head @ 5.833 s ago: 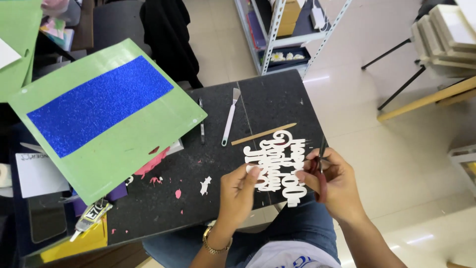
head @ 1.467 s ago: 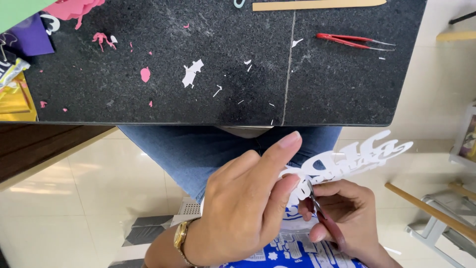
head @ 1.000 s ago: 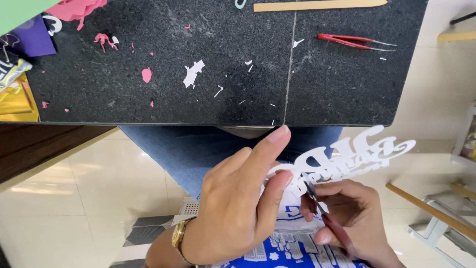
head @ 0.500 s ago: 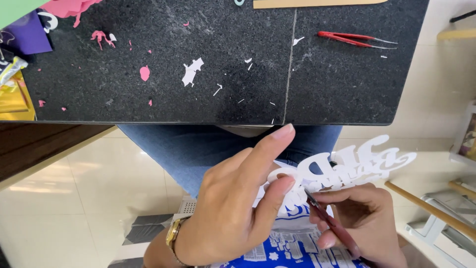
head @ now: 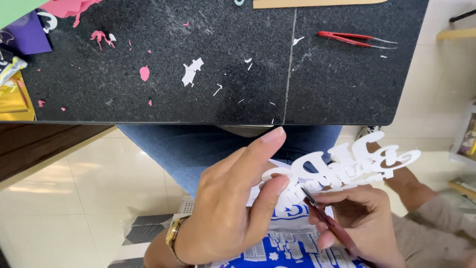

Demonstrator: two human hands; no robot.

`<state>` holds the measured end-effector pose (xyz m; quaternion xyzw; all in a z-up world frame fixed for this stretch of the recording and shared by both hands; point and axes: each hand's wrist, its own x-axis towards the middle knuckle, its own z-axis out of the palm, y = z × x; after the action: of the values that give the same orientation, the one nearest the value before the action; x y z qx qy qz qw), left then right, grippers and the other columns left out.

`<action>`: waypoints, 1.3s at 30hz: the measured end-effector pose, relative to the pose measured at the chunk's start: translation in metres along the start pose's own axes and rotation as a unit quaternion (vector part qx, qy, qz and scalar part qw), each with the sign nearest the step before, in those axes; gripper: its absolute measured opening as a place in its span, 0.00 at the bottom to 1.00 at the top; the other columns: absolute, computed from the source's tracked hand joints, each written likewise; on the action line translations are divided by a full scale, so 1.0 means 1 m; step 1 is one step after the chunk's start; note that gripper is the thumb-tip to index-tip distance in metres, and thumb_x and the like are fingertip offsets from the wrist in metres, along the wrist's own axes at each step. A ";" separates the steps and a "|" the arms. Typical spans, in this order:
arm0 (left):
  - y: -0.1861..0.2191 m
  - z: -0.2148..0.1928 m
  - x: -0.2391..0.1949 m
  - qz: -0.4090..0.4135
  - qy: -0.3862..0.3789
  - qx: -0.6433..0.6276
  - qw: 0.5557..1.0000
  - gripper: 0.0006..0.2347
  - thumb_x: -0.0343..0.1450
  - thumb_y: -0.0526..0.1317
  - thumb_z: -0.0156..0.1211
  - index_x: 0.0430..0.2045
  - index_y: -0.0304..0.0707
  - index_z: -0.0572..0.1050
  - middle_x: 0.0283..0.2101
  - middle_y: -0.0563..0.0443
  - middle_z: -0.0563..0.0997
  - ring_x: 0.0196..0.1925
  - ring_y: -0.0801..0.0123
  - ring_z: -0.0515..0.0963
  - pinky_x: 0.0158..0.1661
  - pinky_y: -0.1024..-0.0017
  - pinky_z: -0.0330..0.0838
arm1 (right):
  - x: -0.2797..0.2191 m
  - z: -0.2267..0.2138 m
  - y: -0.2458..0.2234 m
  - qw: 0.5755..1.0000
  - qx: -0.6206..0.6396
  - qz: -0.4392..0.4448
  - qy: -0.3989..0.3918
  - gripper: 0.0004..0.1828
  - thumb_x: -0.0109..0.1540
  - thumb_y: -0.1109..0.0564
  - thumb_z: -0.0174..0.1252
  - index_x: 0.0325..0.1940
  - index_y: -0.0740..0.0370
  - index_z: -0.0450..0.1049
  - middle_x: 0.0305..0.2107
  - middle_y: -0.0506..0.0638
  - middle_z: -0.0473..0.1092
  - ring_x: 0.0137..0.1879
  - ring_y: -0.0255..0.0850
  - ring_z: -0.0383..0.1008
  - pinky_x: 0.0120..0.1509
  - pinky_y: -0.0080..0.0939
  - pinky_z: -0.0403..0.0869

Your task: Trimming excess material from a paper birthday cake topper using scissors

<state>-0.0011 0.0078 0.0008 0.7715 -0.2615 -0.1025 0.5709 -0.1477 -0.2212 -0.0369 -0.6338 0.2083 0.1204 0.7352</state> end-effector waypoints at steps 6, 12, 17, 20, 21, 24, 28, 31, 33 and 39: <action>-0.004 0.000 -0.001 0.003 0.009 0.000 1.000 0.18 0.80 0.34 0.50 0.63 0.22 0.60 0.43 0.41 0.83 0.41 0.56 0.82 0.49 0.63 0.81 | 0.001 0.001 -0.005 0.998 -0.064 -0.005 0.012 0.34 0.38 0.44 0.78 0.39 0.71 0.83 0.16 0.56 0.81 0.24 0.33 0.83 0.33 0.28 0.82; -0.027 0.006 -0.001 -0.065 0.084 0.040 0.994 0.18 0.78 0.37 0.57 0.62 0.31 0.66 0.62 0.47 0.80 0.31 0.79 0.85 0.35 0.79 0.78 | 0.014 -0.004 -0.016 0.994 0.020 -0.104 -0.031 0.32 0.50 0.35 0.78 0.46 0.58 0.80 0.23 0.52 0.79 0.26 0.34 0.79 0.31 0.31 0.77; -0.040 0.019 -0.003 -0.130 0.145 -0.163 0.967 0.26 0.70 0.34 0.67 0.63 0.30 0.64 0.36 0.47 0.88 0.36 0.72 0.89 0.47 0.79 0.82 | 0.039 -0.026 0.006 0.981 -0.028 -0.138 0.130 0.27 0.57 0.55 0.67 0.58 0.59 0.68 0.46 0.68 0.77 0.38 0.45 0.80 0.49 0.40 0.81; -0.041 0.025 -0.005 -0.104 0.131 -0.133 0.977 0.29 0.69 0.36 0.70 0.64 0.29 0.63 0.44 0.47 0.88 0.49 0.76 0.85 0.53 0.78 0.82 | 0.058 -0.011 0.012 0.966 0.032 -0.211 0.145 0.28 0.60 0.54 0.67 0.62 0.56 0.66 0.50 0.68 0.74 0.43 0.49 0.79 0.54 0.44 0.80; -0.039 0.025 -0.005 -0.102 0.132 -0.134 0.977 0.29 0.69 0.36 0.70 0.64 0.29 0.63 0.44 0.47 0.88 0.49 0.76 0.85 0.53 0.78 0.82 | 0.062 -0.008 0.014 0.966 0.030 -0.214 0.145 0.28 0.60 0.54 0.67 0.62 0.56 0.66 0.50 0.68 0.74 0.43 0.49 0.79 0.54 0.44 0.80; -0.036 0.028 -0.005 -0.107 0.109 -0.149 0.977 0.29 0.69 0.37 0.70 0.65 0.32 0.64 0.43 0.48 0.88 0.44 0.81 0.85 0.48 0.80 0.84 | 0.074 0.006 0.015 0.950 0.048 -0.200 0.237 0.30 0.54 0.65 0.70 0.58 0.60 0.67 0.43 0.52 0.76 0.49 0.37 0.78 0.54 0.30 0.77; -0.037 0.034 0.000 -0.155 0.080 -0.175 0.969 0.30 0.65 0.39 0.74 0.62 0.35 0.68 0.40 0.55 0.86 0.34 0.84 0.78 0.35 0.83 0.81 | 0.082 0.024 0.010 0.938 0.008 -0.202 0.281 0.26 0.55 0.70 0.67 0.52 0.56 0.66 0.41 0.49 0.75 0.44 0.31 0.76 0.51 0.27 0.75; -0.040 0.043 0.005 -0.196 0.103 -0.208 0.953 0.24 0.62 0.40 0.77 0.51 0.37 0.75 0.37 0.58 0.86 0.33 0.85 0.76 0.35 0.83 0.77 | 0.075 0.033 0.006 0.938 -0.055 -0.187 0.285 0.27 0.54 0.68 0.68 0.51 0.55 0.63 0.38 0.48 0.74 0.41 0.30 0.74 0.45 0.26 0.72; -0.042 0.046 0.008 -0.205 0.133 -0.252 0.936 0.17 0.62 0.37 0.76 0.43 0.38 0.79 0.38 0.56 0.87 0.38 0.85 0.79 0.40 0.82 0.77 | 0.073 0.037 0.003 0.939 -0.074 -0.171 0.288 0.27 0.54 0.69 0.66 0.50 0.54 0.61 0.36 0.49 0.74 0.39 0.30 0.74 0.41 0.27 0.72; -0.067 0.030 0.010 -0.153 0.219 -0.262 0.928 0.09 0.74 0.33 0.61 0.47 0.38 0.77 0.35 0.49 0.87 0.36 0.77 0.84 0.36 0.81 0.78 | 0.075 0.026 0.002 0.936 0.000 -0.188 0.297 0.29 0.54 0.71 0.64 0.54 0.55 0.63 0.40 0.52 0.76 0.43 0.33 0.77 0.49 0.31 0.76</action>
<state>0.0126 -0.0079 -0.0700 0.6286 0.0270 -0.0822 0.7729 -0.0778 -0.2024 -0.0700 -0.6685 0.2944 -0.2138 0.6486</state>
